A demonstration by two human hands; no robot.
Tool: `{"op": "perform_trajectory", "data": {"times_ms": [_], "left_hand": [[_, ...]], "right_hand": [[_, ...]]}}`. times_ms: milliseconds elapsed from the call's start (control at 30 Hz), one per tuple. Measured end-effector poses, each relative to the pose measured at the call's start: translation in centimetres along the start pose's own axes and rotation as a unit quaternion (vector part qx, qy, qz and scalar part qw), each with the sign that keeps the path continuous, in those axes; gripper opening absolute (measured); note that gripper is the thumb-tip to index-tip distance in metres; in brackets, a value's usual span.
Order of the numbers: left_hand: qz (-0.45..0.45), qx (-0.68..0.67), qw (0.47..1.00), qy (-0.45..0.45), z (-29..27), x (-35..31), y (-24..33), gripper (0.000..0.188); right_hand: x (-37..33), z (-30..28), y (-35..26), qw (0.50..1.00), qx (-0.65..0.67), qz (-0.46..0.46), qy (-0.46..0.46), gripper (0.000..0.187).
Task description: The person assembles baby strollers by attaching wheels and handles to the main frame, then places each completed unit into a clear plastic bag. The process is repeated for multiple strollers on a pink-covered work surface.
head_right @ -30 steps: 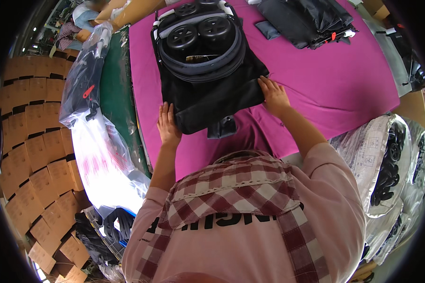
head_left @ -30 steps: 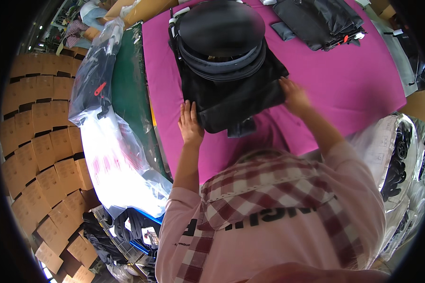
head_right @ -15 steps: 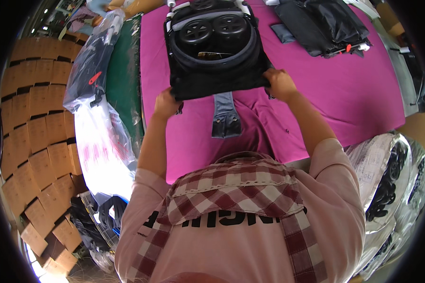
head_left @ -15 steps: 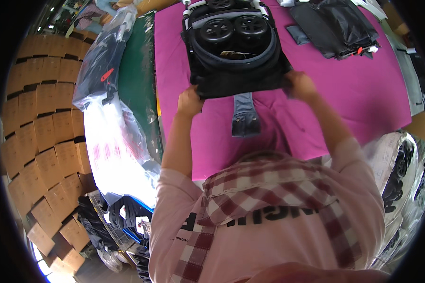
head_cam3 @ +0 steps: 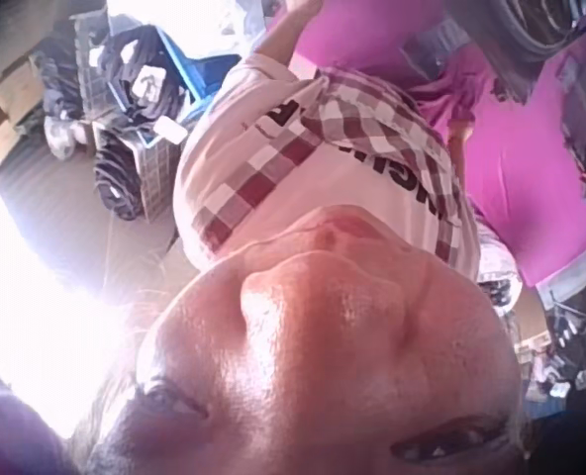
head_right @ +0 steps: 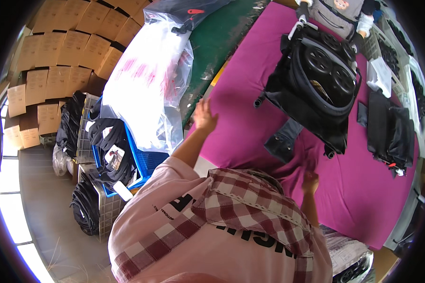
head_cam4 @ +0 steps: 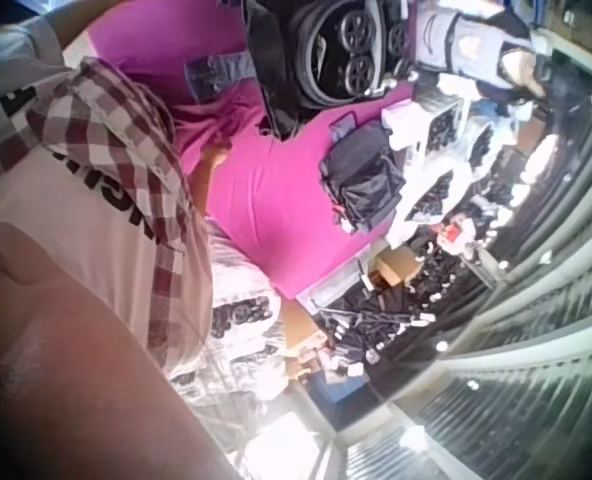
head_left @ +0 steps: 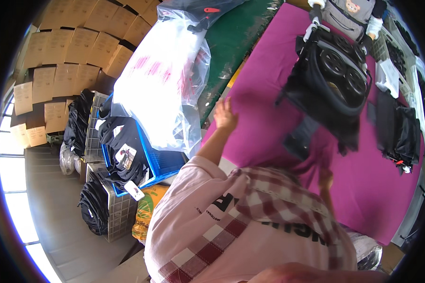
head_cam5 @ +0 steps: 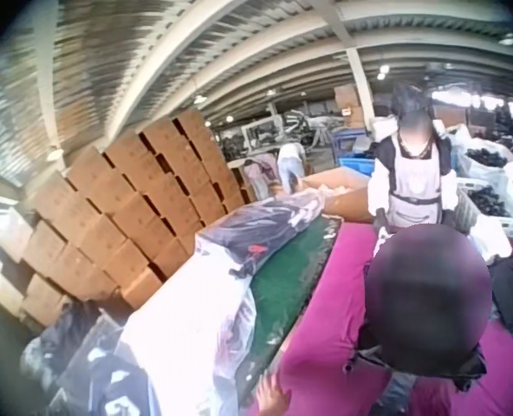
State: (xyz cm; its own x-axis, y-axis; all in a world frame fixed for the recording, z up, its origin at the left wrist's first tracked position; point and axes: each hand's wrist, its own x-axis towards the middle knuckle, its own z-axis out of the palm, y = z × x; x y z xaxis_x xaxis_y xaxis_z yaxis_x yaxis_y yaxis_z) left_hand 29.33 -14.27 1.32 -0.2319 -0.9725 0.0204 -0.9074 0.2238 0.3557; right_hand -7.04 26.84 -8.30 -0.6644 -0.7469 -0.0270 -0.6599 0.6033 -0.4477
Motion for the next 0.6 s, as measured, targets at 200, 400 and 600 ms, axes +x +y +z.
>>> {"op": "perform_trajectory", "data": {"times_ms": [200,400,600], "left_hand": [[-0.161,0.112,0.980,0.011,-5.4,3.3,-10.0,0.085],[-0.116,0.013,0.993,0.027,-1.8,5.9,-15.2,0.043],[0.009,-0.228,0.972,0.061,3.9,5.7,-10.1,0.017]], "right_hand": [[-2.5,-1.4,-8.5,0.999,-0.048,-0.002,-0.007,0.037],[0.7,-1.4,-10.6,0.985,0.035,0.055,-0.157,0.027],[1.2,0.1,-20.3,0.971,-0.012,-0.002,-0.238,0.027]]}}
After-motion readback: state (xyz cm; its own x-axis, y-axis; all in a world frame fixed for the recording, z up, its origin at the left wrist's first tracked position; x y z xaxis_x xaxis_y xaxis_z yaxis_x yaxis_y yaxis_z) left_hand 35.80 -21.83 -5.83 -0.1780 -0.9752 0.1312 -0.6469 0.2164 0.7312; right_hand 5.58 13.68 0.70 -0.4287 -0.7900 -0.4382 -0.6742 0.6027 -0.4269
